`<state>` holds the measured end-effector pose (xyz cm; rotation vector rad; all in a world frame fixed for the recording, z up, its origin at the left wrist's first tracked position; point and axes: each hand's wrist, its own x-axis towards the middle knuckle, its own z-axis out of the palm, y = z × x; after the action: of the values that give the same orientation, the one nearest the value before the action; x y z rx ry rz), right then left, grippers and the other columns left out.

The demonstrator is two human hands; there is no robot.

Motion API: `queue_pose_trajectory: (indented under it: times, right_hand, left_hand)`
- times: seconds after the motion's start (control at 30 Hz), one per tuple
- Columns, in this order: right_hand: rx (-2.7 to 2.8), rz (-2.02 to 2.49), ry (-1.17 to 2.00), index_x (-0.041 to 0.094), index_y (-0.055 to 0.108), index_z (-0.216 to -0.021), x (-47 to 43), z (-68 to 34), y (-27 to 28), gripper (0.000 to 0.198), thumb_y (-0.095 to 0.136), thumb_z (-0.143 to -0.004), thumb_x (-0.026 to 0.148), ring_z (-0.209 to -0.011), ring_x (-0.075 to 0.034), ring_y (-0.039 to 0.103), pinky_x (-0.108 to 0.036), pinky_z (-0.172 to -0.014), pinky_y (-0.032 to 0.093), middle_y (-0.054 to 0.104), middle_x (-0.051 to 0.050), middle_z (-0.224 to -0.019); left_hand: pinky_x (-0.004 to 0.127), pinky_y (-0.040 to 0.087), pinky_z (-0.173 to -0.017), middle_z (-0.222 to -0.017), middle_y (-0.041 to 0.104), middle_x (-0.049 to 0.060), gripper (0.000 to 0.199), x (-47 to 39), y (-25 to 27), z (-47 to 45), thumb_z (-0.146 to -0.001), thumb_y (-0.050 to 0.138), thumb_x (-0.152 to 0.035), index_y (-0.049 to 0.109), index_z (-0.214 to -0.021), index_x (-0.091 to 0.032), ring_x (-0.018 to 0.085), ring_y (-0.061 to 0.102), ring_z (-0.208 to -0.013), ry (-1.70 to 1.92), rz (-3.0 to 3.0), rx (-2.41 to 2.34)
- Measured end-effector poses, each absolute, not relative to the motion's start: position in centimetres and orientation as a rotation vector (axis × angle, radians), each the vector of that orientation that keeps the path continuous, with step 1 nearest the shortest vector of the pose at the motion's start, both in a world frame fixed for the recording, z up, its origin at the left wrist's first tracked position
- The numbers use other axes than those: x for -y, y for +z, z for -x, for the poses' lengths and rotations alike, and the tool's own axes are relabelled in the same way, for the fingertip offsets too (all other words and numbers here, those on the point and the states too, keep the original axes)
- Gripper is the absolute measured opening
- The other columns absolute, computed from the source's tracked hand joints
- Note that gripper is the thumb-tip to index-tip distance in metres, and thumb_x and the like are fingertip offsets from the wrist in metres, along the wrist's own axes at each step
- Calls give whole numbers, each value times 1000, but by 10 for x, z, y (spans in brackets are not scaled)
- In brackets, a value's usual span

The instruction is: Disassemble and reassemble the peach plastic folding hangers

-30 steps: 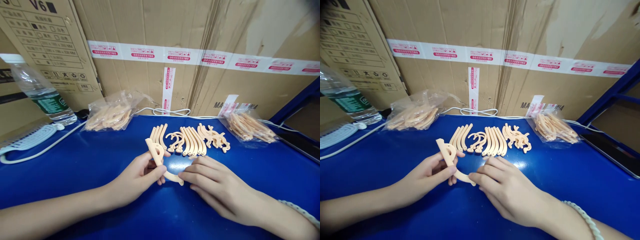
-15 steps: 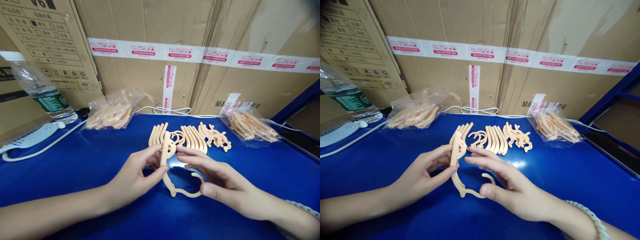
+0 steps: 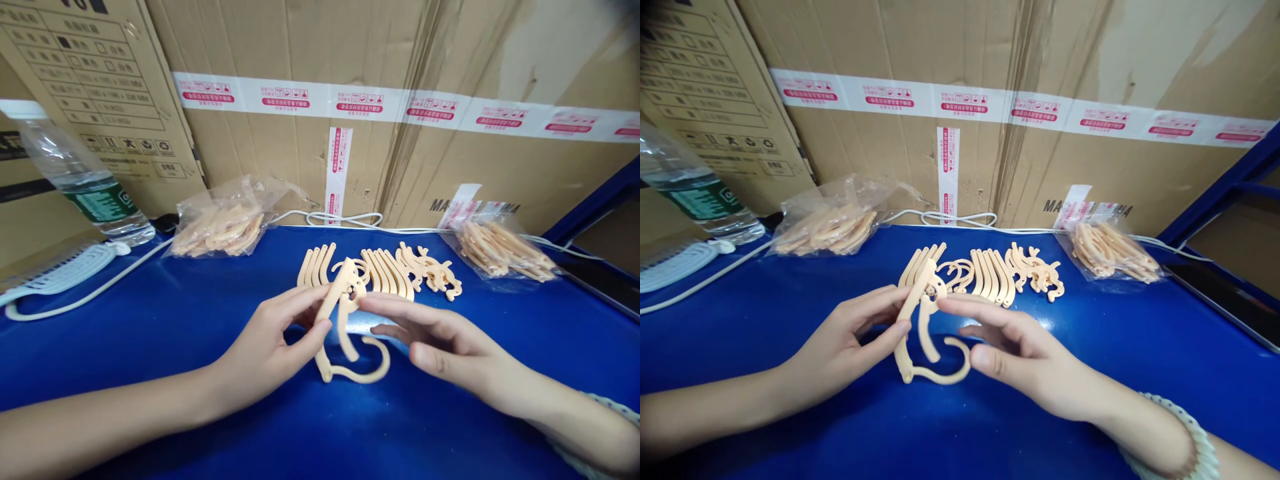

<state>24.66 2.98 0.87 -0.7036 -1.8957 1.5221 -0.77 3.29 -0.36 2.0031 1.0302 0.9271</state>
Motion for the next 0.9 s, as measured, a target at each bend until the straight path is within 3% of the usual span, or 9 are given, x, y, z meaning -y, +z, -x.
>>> queue_pose_trajectory:
  times: [0.13, 0.23, 0.33, 0.43, 0.57, 0.67, 0.77, 0.9]
  right_hand:
    - [1714, 894, 1356, 26, 60, -126, -36, -248, 4, 38, 65, -90, 39, -124, -25, 54, -43, -105, 45, 58, -9, -133]
    - [1623, 1049, 1278, 22, 58, -119, -39, -245, 2, 37, 68, -87, 38, -88, -18, 67, -30, -78, 57, 67, -7, -103]
    - [1619, 1078, 1417, 18, 53, -120, -38, -240, 0, 41, 65, -89, 43, -56, -9, 56, -21, -49, 47, 62, -3, -85]
    - [1670, 1013, 1614, 14, 55, -111, -34, -236, -1, 34, 57, -94, 44, -47, -5, 46, -18, -42, 34, 61, -3, -80]
    - [1704, 935, 1876, 15, 54, -101, -27, -235, 1, 29, 51, -98, 43, -42, -3, 44, -16, -39, 31, 60, -1, -76]
    - [1711, 918, 2001, 15, 52, -96, -22, -234, 2, 30, 47, -99, 45, -40, -3, 47, -14, -37, 30, 60, -1, -74]
    - [1698, 963, 2016, 16, 50, -106, -17, -230, 1, 34, 47, -98, 49, -36, -3, 46, -13, -34, 29, 60, 1, -69]
    - [1756, 1008, 1914, 15, 49, -115, -11, -225, -3, 43, 48, -96, 53, -34, -5, 47, -13, -32, 32, 59, 2, -63]
  left_hand:
    - [24, 45, -65, -88, 56, 2, 37, -37, -7, 14, -97, 46, -21, 56, -132, -23, 14, 54, -73, 986, -2171, -1120]
    - [26, 47, -73, -98, 57, 5, 37, -40, -11, 16, -98, 42, -18, 55, -132, -20, 15, 57, -80, 988, -2300, -1139]
    - [31, 49, -84, -113, 59, 10, 39, -40, -16, 15, -98, 40, -18, 50, -135, -19, 20, 60, -98, 921, -2461, -1127]
    - [32, 52, -83, -120, 61, 12, 39, -39, -18, 13, -98, 38, -18, 48, -136, -18, 22, 63, -102, 847, -2662, -1122]
    - [30, 53, -67, -101, 71, 13, 31, -36, -18, 11, -97, 43, -18, 59, -122, -10, 22, 69, -82, 825, -3062, -1041]
    - [25, 45, -53, -81, 72, 8, 27, -34, -16, 10, -94, 44, -12, 64, -112, -10, 18, 66, -64, 820, -3259, -959]
    - [24, 35, -45, -65, 65, 2, 27, -33, -12, 10, -95, 41, -13, 67, -102, -13, 14, 57, -51, 758, -3334, -963]
    - [26, 29, -46, -58, 59, 1, 34, -32, -8, 8, -99, 35, -19, 67, -91, -16, 13, 51, -48, 697, -3368, -982]
